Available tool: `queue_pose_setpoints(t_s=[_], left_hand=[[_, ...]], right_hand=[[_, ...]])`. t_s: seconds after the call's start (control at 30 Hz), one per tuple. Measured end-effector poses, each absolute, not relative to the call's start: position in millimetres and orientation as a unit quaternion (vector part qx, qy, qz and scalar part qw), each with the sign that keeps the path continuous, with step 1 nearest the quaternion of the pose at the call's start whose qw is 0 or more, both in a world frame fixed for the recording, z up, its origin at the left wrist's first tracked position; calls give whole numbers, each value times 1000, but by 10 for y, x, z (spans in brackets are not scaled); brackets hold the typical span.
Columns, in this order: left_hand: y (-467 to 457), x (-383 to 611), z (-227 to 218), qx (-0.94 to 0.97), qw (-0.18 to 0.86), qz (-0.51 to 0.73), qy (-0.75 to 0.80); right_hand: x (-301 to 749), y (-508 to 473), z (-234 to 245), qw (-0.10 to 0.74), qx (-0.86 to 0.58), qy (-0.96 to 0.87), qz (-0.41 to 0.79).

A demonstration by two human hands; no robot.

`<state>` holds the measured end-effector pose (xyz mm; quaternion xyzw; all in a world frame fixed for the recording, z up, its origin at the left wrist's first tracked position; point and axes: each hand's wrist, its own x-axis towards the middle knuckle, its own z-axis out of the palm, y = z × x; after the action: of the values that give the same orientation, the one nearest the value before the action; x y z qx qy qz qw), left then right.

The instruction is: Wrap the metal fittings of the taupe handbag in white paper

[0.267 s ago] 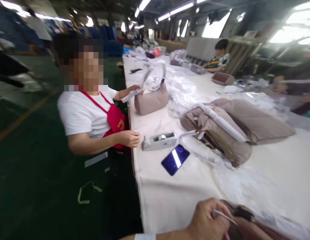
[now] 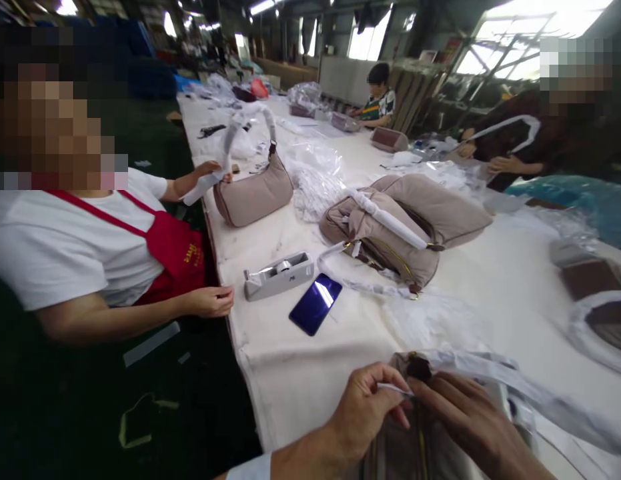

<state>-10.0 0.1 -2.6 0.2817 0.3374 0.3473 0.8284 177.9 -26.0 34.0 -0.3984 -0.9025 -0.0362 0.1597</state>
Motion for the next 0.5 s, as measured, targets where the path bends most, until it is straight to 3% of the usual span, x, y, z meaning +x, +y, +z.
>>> queue_pose_setpoints(t_s=[0.13, 0.33, 0.5], left_hand=[[126, -206, -124, 206, 891, 301, 271], [272, -242, -146, 277, 906, 109, 301], [225, -183, -31, 309, 879, 119, 342]], right_hand=[[1724, -305, 261, 190, -411, -891, -31], [1641, -285, 358, 204, -409, -887, -63], [1566, -382, 297, 195, -432, -877, -71]])
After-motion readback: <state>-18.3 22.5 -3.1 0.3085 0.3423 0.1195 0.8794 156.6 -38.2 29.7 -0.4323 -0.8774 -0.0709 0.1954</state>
